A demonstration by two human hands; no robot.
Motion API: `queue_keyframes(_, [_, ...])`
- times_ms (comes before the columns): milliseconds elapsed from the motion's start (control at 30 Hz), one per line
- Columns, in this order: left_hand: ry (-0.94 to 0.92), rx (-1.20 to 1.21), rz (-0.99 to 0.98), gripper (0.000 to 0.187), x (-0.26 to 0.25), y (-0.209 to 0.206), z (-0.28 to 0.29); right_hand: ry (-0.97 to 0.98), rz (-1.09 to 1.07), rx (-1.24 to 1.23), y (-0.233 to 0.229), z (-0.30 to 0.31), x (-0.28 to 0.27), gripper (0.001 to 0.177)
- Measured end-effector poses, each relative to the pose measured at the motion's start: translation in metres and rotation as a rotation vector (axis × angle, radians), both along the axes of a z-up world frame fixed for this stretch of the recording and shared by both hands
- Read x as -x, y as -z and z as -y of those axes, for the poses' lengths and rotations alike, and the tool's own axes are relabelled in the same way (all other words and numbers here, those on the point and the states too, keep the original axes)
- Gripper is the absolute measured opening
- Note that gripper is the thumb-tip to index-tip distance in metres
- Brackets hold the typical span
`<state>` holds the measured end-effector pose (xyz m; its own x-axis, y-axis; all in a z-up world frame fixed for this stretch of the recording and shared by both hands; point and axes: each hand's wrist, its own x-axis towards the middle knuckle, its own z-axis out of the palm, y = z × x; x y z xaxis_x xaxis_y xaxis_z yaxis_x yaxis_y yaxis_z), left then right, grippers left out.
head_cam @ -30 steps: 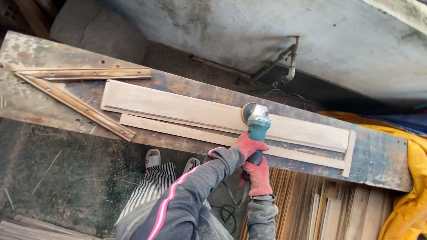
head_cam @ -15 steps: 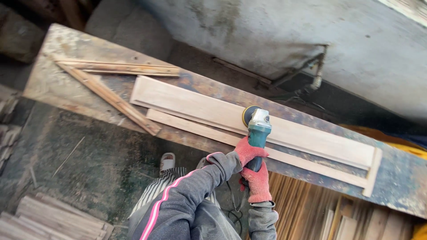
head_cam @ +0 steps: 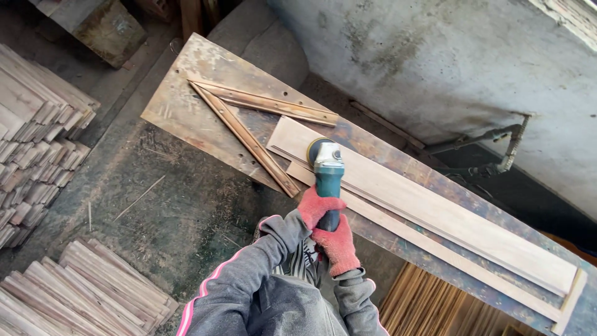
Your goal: Sanding a piece of wood using a hand-held angle grinder.
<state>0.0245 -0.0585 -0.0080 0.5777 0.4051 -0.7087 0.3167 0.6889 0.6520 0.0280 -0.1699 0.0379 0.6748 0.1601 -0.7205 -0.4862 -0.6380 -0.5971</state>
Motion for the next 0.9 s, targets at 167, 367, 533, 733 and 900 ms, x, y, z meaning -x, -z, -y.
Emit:
queue_keyframes(167, [-0.120, 0.054, 0.017, 0.056, 0.036, -0.019, -0.041, -0.076, -0.020, 0.020, -0.015, -0.040, 0.018, 0.054])
queue_keyframes(367, [-0.145, 0.024, -0.004, 0.058, 0.051, -0.003, -0.055, -0.178, -0.044, 0.035, -0.026, -0.062, 0.023, 0.059])
queue_keyframes(533, [-0.134, 0.106, 0.093, 0.051, 0.035, -0.027, -0.021, -0.135, -0.029, 0.075, -0.022, -0.025, 0.024, 0.062])
queue_keyframes(733, [-0.052, 0.068, 0.074, 0.062, 0.020, -0.020, 0.013, 0.013, -0.015, 0.044, -0.032, 0.006, 0.020, 0.058])
queue_keyframes(900, [-0.160, 0.052, -0.001, 0.052, 0.039, -0.012, -0.030, -0.130, -0.034, -0.005, -0.026, -0.044, 0.020, 0.056])
